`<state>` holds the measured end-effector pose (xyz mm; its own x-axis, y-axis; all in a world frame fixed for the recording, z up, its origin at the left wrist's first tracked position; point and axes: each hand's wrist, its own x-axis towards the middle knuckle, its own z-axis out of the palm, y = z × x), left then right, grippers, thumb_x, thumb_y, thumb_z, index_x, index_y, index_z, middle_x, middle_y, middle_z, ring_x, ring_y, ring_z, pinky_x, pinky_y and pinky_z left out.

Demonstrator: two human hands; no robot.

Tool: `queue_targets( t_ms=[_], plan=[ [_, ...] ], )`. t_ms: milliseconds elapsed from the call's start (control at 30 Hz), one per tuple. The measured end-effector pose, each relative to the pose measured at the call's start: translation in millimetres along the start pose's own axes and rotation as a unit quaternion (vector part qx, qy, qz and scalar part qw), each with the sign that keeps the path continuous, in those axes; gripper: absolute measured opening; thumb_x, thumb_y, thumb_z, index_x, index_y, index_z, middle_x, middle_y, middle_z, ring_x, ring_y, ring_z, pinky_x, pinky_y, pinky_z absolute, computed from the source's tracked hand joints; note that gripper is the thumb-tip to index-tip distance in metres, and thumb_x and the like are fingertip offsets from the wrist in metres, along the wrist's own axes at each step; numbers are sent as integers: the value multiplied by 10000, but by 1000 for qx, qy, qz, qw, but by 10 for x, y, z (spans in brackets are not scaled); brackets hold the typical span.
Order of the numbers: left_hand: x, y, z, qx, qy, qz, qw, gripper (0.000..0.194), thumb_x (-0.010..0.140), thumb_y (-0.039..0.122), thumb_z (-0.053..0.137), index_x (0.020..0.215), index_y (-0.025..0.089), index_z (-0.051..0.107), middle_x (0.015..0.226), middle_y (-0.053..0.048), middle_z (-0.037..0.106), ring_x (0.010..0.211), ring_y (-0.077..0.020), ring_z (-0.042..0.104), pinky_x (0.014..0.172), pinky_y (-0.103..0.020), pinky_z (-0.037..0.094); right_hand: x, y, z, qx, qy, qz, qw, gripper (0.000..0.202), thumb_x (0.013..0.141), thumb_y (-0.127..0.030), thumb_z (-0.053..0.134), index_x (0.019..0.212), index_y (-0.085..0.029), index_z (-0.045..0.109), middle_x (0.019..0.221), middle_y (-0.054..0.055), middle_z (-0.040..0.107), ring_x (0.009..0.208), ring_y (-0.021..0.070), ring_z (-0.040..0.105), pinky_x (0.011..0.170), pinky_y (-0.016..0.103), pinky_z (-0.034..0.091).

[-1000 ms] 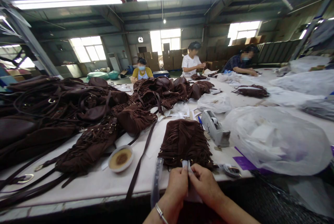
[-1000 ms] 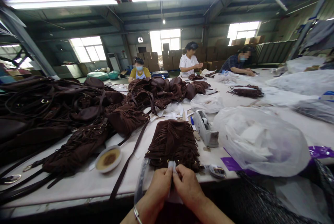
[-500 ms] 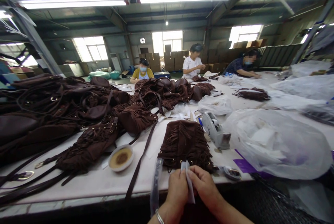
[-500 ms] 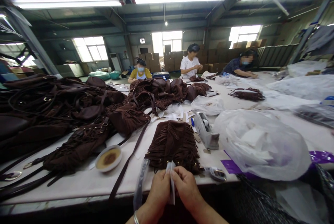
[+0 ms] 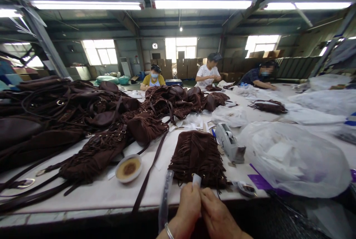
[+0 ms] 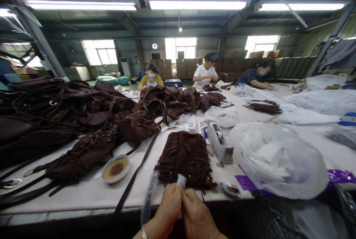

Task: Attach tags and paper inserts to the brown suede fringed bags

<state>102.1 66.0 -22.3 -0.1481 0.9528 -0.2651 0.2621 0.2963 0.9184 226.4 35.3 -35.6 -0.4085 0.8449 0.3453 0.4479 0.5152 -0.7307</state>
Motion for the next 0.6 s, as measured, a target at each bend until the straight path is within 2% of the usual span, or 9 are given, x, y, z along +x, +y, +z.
queue_targets(
  t_ms=[67, 133, 233, 333, 400, 500, 600],
  plan=[
    [-2, -26, -5, -4, -4, -3, 1000, 517, 841, 662, 512, 711, 170, 607, 752, -95, 683, 805, -245, 631, 669, -307, 468, -5, 5, -102, -1, -28, -14, 1000, 353, 974, -192, 408, 1241, -207, 638, 1041, 109, 646, 965, 217, 626, 888, 327, 543],
    [-9, -49, 6, -33, -18, -15, 999, 551, 820, 699, 499, 737, 165, 604, 735, -91, 672, 734, -233, 642, 600, -301, 475, 14, 15, -233, -7, -17, -4, 1000, 324, 977, -190, 413, 1152, -211, 685, 1034, 104, 660, 969, 217, 633, 874, 318, 537],
    [-18, -74, 35, -93, -45, -35, 994, 661, 757, 791, 469, 808, 147, 606, 759, -93, 661, 602, -211, 636, 488, -301, 475, 117, 73, -525, -43, 58, 22, 997, 295, 973, -218, 437, 1043, -207, 724, 1018, 110, 683, 959, 229, 645, 874, 333, 525],
    [-8, -99, 45, -108, -43, -37, 993, 743, 678, 867, 479, 790, 144, 608, 735, -87, 653, 555, -203, 626, 447, -300, 481, 328, 247, -985, -96, 132, 49, 985, 274, 941, -257, 476, 1021, -201, 731, 1015, 114, 703, 967, 247, 643, 904, 360, 501],
    [16, -122, 34, -99, -36, -28, 994, 767, 657, 892, 481, 767, 145, 622, 679, -78, 653, 540, -200, 620, 447, -295, 483, 507, 431, -1359, -131, 186, 100, 969, 272, 902, -274, 490, 970, -185, 738, 994, 114, 715, 955, 253, 636, 909, 367, 476],
    [74, -161, -5, -61, -40, -11, 997, 803, 657, 920, 445, 753, 151, 656, 585, -72, 652, 474, -194, 587, 451, -300, 469, 768, 729, -1867, -148, 236, 240, 930, 246, 837, -267, 510, 795, -170, 731, 888, 102, 722, 896, 239, 616, 848, 330, 439],
    [143, -199, -56, -6, -44, 22, 999, 782, 644, 925, 451, 689, 180, 682, 555, -80, 661, 501, -230, 608, 503, -325, 472, 966, 943, -2124, -129, 254, 285, 915, 260, 772, -239, 560, 523, -181, 605, 608, 68, 629, 739, 212, 572, 710, 304, 400]
  ],
)
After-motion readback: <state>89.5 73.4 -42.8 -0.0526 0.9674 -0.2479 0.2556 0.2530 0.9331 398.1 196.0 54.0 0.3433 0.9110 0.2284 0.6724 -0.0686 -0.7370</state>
